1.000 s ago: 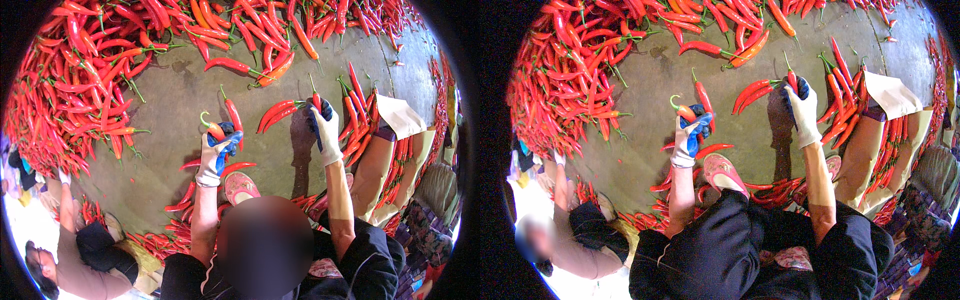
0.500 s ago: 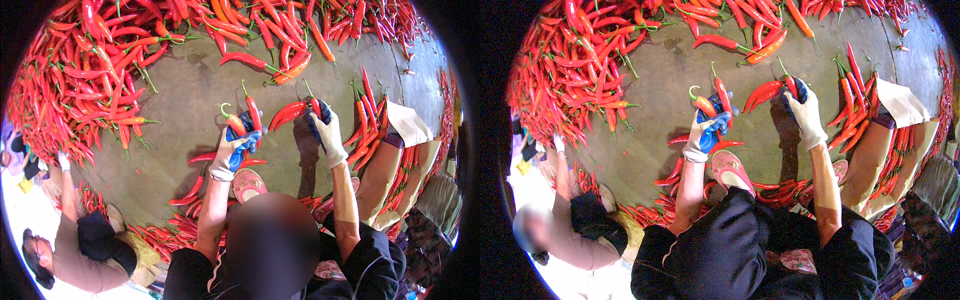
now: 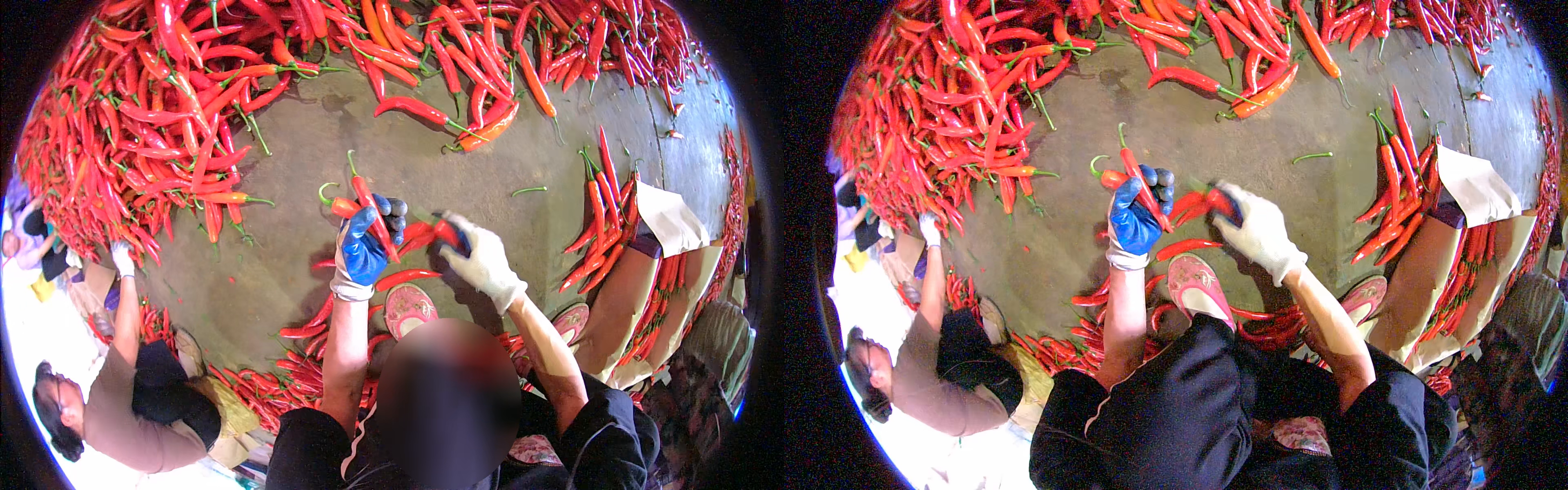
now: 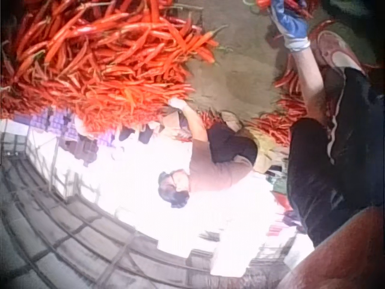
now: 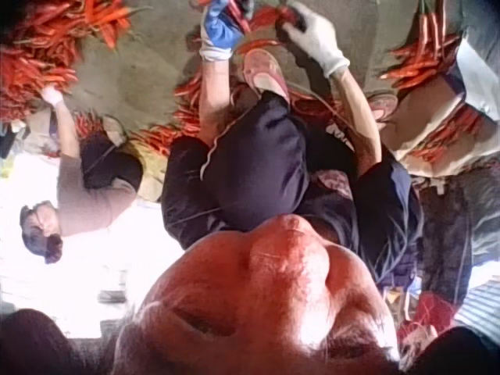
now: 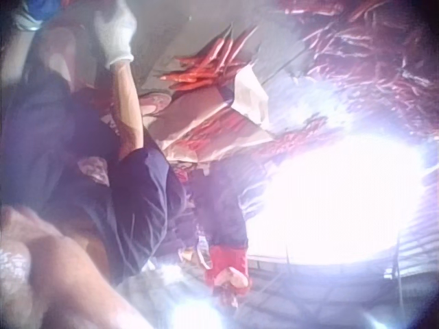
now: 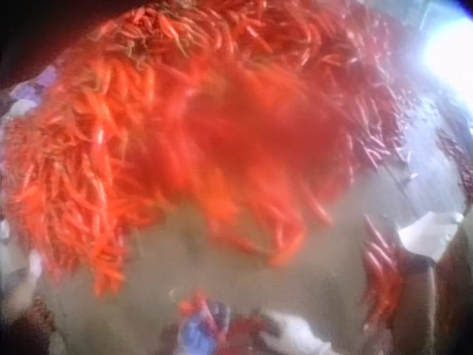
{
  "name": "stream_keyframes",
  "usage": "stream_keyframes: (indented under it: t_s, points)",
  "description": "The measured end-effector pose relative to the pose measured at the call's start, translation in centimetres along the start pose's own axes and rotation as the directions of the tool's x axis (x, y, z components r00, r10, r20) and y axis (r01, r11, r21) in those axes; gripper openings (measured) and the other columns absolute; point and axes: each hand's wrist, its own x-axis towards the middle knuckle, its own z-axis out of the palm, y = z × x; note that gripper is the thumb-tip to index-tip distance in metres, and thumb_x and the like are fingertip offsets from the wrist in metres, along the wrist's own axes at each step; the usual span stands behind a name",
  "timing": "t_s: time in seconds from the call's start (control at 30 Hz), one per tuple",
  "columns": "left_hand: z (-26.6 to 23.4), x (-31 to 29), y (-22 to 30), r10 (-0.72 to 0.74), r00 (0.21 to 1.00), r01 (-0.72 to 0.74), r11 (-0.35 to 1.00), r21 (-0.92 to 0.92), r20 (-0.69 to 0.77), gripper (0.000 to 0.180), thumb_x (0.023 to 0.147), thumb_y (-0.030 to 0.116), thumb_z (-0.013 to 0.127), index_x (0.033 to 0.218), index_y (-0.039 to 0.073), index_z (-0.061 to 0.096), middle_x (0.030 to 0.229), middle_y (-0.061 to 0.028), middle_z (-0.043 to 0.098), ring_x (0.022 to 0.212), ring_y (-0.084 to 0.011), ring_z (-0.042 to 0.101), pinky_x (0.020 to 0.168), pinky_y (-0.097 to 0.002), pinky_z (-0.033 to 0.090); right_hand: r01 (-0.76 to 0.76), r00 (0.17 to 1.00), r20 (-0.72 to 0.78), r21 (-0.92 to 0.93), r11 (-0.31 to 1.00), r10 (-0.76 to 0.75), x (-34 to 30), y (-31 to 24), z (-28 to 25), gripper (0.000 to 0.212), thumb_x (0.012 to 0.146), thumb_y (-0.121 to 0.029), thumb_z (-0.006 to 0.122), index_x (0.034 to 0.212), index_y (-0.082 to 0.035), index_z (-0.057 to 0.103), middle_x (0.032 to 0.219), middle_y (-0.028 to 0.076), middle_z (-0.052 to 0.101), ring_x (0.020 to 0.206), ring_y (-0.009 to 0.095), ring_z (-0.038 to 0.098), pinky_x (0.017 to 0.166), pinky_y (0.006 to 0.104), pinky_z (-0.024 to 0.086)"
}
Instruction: The person picks up groups of red chilies from a large pile on the floor and places them neatly into a cardboard box.
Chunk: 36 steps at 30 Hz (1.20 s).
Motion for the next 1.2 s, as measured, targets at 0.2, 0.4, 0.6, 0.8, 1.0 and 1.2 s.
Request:
stream_keyframes:
  t_s: [0.2,0.4,0.6,0.8,1.0,1.2]
  points:
    - [0.6,-0.6,0.5,0.053,0.989,-0.012,0.958,0.286,-0.137,0.036,0.082,0.005,0.063,0.117,0.001,0.055,0.093,-0.01,0.066,0.076,-0.0171,0.064,0.067,-0.0294,0.052,-0.006,0.978,-0.208,0.063,0.998,0.019,4.2,-2.9,-2.2,0.046,0.072,-0.03,0.074,0.11,-0.006,0.062,0.091,0.02,0.067,0.088,0.037,0.065,0.078,0.0411,0.052]
    - [1.2,0.4,-3.4,0.362,0.917,-0.295,0.328,0.897,0.169,0.029,0.081,0.009,0.071,0.108,0.002,0.065,0.093,-0.01,0.069,0.074,-0.0193,0.065,0.07,-0.0331,0.052,-0.041,0.95,-0.281,-0.541,0.84,-0.135,12.4,-7.0,-3.7,0.05,0.076,-0.033,0.071,0.117,-0.007,0.057,0.088,0.016,0.067,0.083,0.032,0.066,0.073,0.0426,0.052]
    - [-2.5,-4.6,-2.5,0.424,0.884,-0.247,0.067,0.967,0.196,0.031,0.072,0.003,0.078,0.101,0.001,0.066,0.091,-0.0128,0.07,0.079,-0.0197,0.068,0.074,-0.0322,0.053,0.177,0.981,0.024,-0.506,0.844,-0.192,8.6,-5.5,-2.0,0.043,0.076,-0.026,0.07,0.114,-0.008,0.06,0.091,0.016,0.067,0.085,0.032,0.066,0.075,0.041,0.052]
    - [-2.2,-6.2,-0.2,0.292,0.925,-0.11,0.818,0.565,-0.242,0.026,0.076,-0.009,0.068,0.101,-0.003,0.066,0.088,-0.0076,0.068,0.076,-0.0158,0.065,0.07,-0.0287,0.054,-0.076,0.959,-0.203,0.487,0.87,0.197,4.8,-0.4,-4.8,0.035,0.081,-0.016,0.069,0.112,-0.001,0.064,0.082,0.005,0.067,0.07,0.012,0.06,0.066,0.0263,0.049]
    - [3.3,0.1,-0.2,0.407,0.851,-0.152,-0.414,0.897,0.332,0.046,0.072,0.018,0.078,0.115,0.013,0.062,0.099,-0.009,0.066,0.082,-0.0266,0.067,0.07,-0.0367,0.053,-0.06,0.871,-0.346,0.629,0.775,0.349,3.8,1.4,-6.7,0.027,0.087,-0.013,0.065,0.111,-0.002,0.065,0.08,-0.002,0.063,0.066,0.005,0.055,0.059,0.0195,0.044]
    - [0.8,-1.9,1.6,0.25,0.932,-0.084,-0.557,0.826,0.263,0.042,0.072,0.022,0.076,0.112,0.018,0.065,0.095,-0.009,0.066,0.082,-0.0301,0.066,0.071,-0.0402,0.053,0.023,0.865,-0.471,-0.306,0.952,-0.172,6.3,-0.2,-8.6,0.042,0.075,-0.02,0.071,0.117,-0.019,0.064,0.1,0.012,0.064,0.09,0.035,0.063,0.078,0.0385,0.05]
